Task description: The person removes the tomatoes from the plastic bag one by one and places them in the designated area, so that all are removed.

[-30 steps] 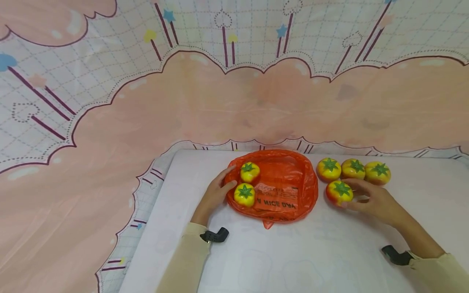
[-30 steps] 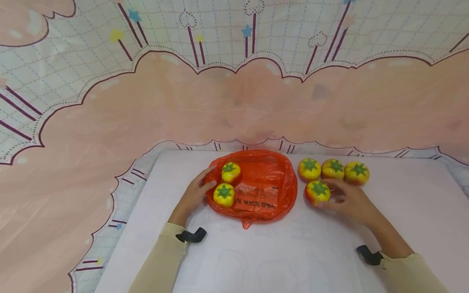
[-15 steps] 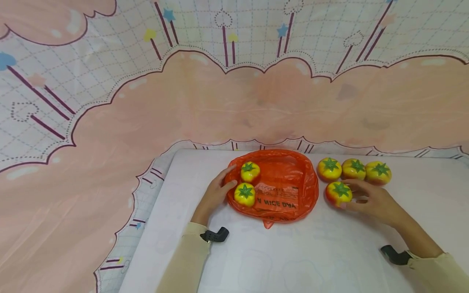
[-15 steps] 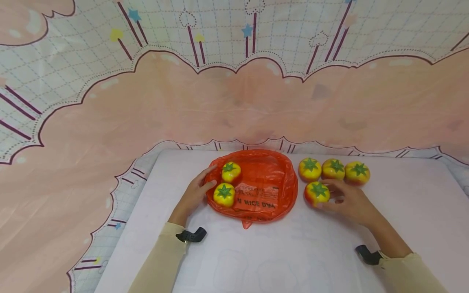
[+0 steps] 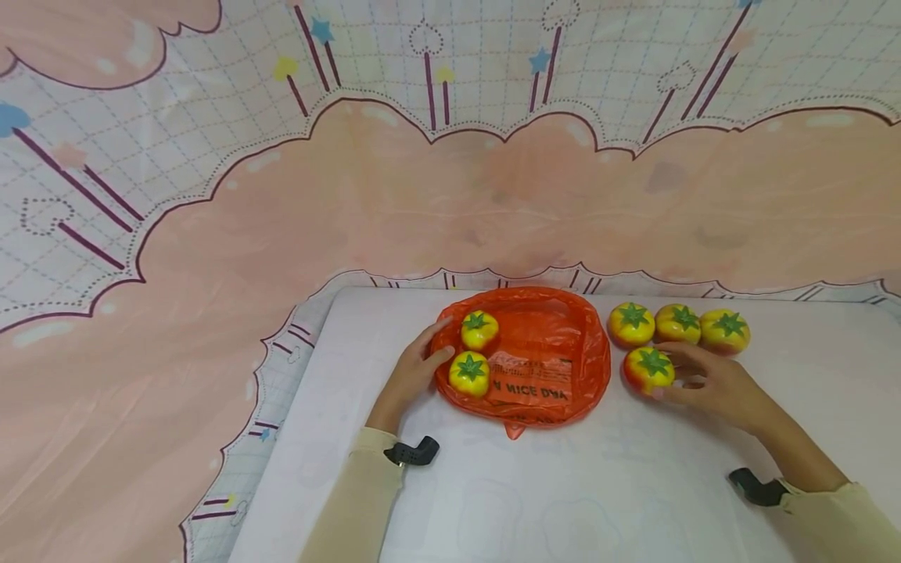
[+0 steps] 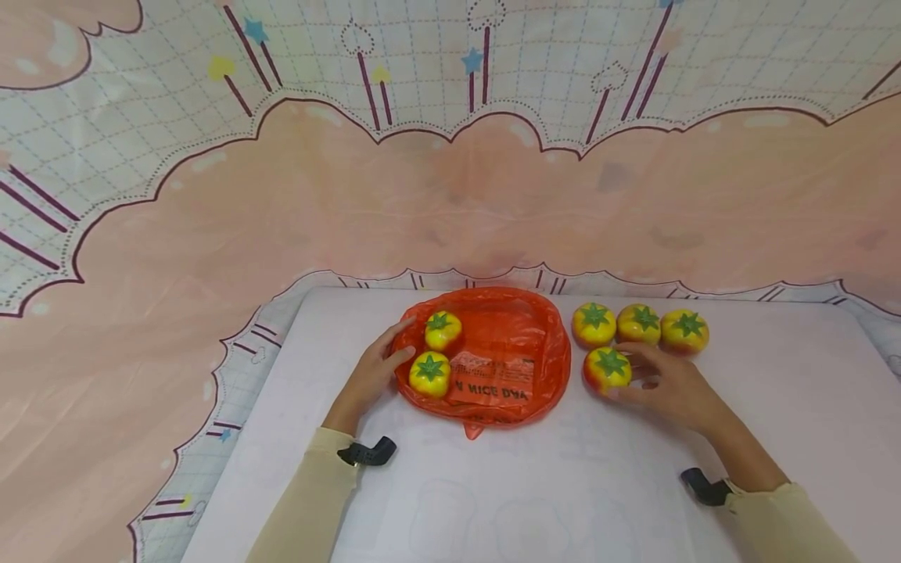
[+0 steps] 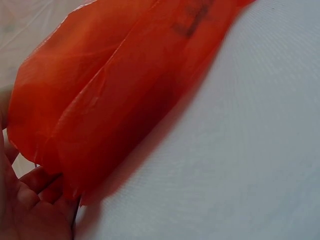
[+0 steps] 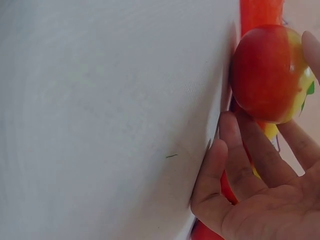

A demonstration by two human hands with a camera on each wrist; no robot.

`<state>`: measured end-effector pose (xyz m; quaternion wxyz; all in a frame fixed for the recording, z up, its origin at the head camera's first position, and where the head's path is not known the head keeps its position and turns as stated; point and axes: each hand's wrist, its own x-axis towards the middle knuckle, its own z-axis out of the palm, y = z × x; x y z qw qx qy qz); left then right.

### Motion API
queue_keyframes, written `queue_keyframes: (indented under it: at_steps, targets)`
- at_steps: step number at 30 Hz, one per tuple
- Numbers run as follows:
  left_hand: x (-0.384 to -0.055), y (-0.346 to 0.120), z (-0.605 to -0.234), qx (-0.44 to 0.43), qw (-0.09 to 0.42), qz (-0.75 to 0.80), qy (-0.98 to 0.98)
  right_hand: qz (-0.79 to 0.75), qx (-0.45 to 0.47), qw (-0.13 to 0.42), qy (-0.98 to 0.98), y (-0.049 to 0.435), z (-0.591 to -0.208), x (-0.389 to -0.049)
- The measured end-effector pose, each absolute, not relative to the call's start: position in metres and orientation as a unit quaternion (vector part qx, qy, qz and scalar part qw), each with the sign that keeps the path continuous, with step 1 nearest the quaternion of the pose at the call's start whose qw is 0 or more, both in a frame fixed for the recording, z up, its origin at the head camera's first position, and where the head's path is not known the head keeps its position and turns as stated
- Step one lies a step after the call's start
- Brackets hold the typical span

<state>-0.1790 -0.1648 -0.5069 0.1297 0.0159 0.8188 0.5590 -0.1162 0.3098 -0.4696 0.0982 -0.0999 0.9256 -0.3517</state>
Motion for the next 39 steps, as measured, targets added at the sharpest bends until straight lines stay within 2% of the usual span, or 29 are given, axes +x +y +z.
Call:
queue_keyframes:
  at_steps: [13,24,34,39]
  targets:
    - [-0.178,-0.164,-0.506,0.024,0.129,0.564,0.815,-0.361,-0.088,0.11,0.922,0.309,-0.466,-0.115]
    - [-0.178,-0.164,-0.505,0.029,0.125,0.56,0.818,-0.341,-0.097,0.042,0.934,0.299,-0.449,-0.115]
    - [-0.179,-0.165,-0.507,0.032,0.126,0.567,0.813,-0.35,-0.101,0.011,0.931,0.281,-0.43,-0.118]
    - [-0.178,-0.165,-0.507,0.029,0.127,0.565,0.815,-0.353,-0.108,0.013,0.929,0.266,-0.428,-0.122]
